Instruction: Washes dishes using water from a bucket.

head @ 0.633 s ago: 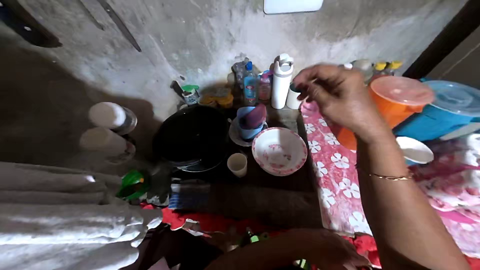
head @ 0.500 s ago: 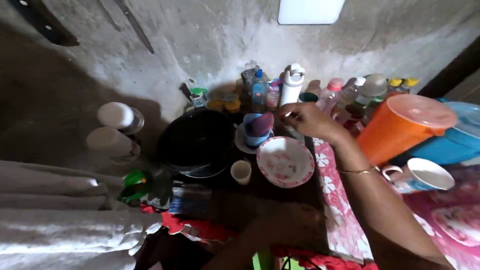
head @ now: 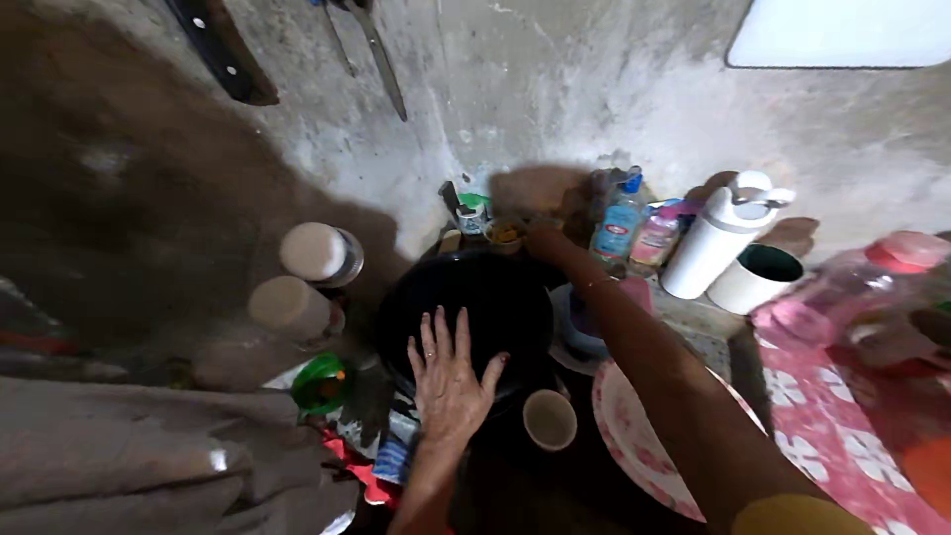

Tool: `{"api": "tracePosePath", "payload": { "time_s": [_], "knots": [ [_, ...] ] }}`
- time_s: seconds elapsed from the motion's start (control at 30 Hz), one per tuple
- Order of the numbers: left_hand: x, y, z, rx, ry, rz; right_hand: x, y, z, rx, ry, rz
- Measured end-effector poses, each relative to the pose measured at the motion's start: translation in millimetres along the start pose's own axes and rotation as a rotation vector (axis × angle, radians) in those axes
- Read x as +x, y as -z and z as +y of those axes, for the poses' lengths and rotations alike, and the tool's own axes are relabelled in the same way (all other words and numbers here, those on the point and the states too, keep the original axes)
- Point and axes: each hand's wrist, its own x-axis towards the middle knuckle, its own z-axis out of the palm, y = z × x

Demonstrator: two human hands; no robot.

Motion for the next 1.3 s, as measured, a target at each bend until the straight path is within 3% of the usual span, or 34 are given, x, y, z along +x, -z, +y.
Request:
{"api": "tracePosePath", "payload": {
  "time_s": [0.23,0.47,1.1,1.17,1.27,1.3],
  "knots": [
    [0,-6,-2,0.089,0.006,0.077,84,-49,12,-0.096,0.157,0.134],
    [-1,-7,-1,0.136,0.010,0.091,142,-64,24,-0.249,0.094,-0.146],
    [-1,-6,1,0.129,0.037,0.063,158,-83,31,-0.105,-0.097,-0.017],
    [-1,-6,0,0.130,0.033,0.073,146,-83,24,-0.072,-0.106,0.051],
    [0,-6,-1,0.125,0.027,0.083,96,-40,-18,-0.015,-0.159,-0.029],
    [0,-6,-1,0.112,0.031,0.078,99,-48,-11,0.033,-0.128,0.092]
  ]
}}
